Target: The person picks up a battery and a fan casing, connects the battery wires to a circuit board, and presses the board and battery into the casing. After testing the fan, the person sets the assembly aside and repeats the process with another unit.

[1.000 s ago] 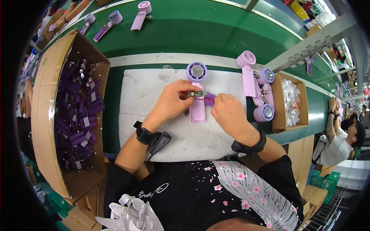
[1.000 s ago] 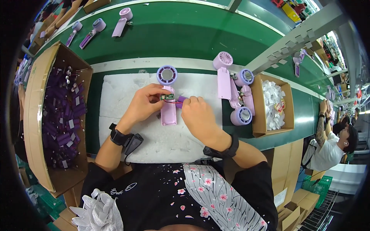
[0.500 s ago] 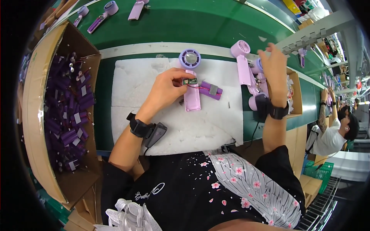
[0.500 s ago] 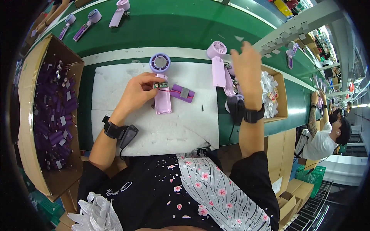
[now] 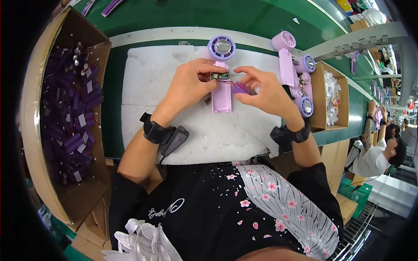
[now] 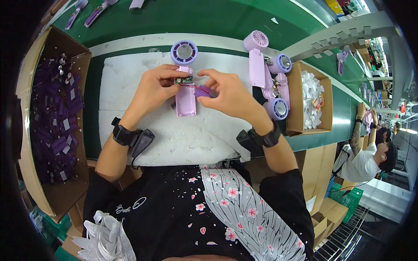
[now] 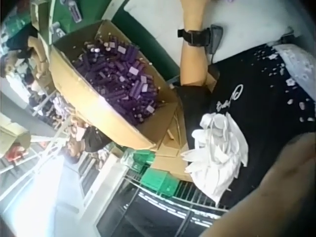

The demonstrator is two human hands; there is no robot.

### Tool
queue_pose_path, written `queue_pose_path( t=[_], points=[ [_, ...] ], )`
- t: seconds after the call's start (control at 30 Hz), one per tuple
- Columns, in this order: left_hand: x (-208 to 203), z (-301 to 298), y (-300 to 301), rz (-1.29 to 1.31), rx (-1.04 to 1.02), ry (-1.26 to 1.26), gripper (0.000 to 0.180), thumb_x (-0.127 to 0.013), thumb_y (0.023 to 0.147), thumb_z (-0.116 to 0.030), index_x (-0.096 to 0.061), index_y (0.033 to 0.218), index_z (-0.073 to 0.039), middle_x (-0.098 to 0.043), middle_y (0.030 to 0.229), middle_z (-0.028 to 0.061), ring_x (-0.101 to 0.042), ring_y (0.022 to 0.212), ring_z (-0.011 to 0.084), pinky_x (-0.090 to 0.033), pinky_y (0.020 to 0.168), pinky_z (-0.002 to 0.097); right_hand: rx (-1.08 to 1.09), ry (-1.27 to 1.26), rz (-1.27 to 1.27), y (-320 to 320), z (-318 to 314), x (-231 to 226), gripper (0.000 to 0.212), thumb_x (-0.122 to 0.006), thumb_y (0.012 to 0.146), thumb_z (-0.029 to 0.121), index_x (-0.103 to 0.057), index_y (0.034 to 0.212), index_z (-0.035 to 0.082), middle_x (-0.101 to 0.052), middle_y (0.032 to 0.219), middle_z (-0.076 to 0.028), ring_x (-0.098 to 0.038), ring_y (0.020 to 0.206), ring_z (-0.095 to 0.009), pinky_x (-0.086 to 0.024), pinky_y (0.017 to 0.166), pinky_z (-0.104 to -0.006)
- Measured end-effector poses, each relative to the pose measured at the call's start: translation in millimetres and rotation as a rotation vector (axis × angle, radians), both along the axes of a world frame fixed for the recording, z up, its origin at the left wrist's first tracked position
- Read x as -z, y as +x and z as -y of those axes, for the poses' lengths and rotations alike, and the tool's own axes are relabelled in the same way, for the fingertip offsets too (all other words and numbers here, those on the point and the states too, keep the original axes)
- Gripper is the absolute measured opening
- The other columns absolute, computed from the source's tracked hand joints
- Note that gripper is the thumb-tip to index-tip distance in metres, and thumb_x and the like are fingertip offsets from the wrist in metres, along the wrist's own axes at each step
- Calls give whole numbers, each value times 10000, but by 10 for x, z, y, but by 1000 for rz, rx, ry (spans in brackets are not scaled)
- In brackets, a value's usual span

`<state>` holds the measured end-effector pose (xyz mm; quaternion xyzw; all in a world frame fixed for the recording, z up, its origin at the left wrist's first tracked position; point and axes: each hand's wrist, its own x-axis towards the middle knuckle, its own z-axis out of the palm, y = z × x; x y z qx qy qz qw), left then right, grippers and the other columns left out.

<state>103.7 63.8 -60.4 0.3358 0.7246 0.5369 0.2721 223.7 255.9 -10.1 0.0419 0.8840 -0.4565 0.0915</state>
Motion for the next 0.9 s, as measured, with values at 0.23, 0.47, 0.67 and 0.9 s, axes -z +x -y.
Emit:
queue_pose_path(
  t=[0.23,0.47,0.67,0.9],
  points=[
    [-74,0,41,-108,26,-1,370,-642,755,30,-713,1104,-68,-628,1171,120,-652,824,135,-534,741,240,27,-831,359,147,-22,-5,770,-716,788,72,-302,1435,11,-595,1061,-140,-639,981,-235,-556,791,-362],
    [-152,0,83,-276,15,6,307,-710,765,-57,-726,1070,-88,-677,1046,138,-672,762,211,-544,694,288,9,-1160,162,293,107,-16,924,-764,689,5,-256,1462,8,-531,1176,-158,-620,1033,-271,-555,846,-418],
    [-108,4,114,-459,24,89,261,-703,781,-95,-722,1039,-68,-669,902,137,-652,729,296,-530,665,353,58,-828,215,238,-51,-86,961,-817,598,-13,-335,1429,12,-526,1230,-100,-518,1170,-236,-477,932,-367],
    [-113,9,91,-516,81,92,272,-658,809,-58,-701,1078,-50,-669,925,149,-650,760,326,-526,684,375,-39,-461,57,255,13,47,815,-842,583,33,-474,1310,10,-526,1258,-98,-512,1128,-186,-440,925,-308]
  ],
)
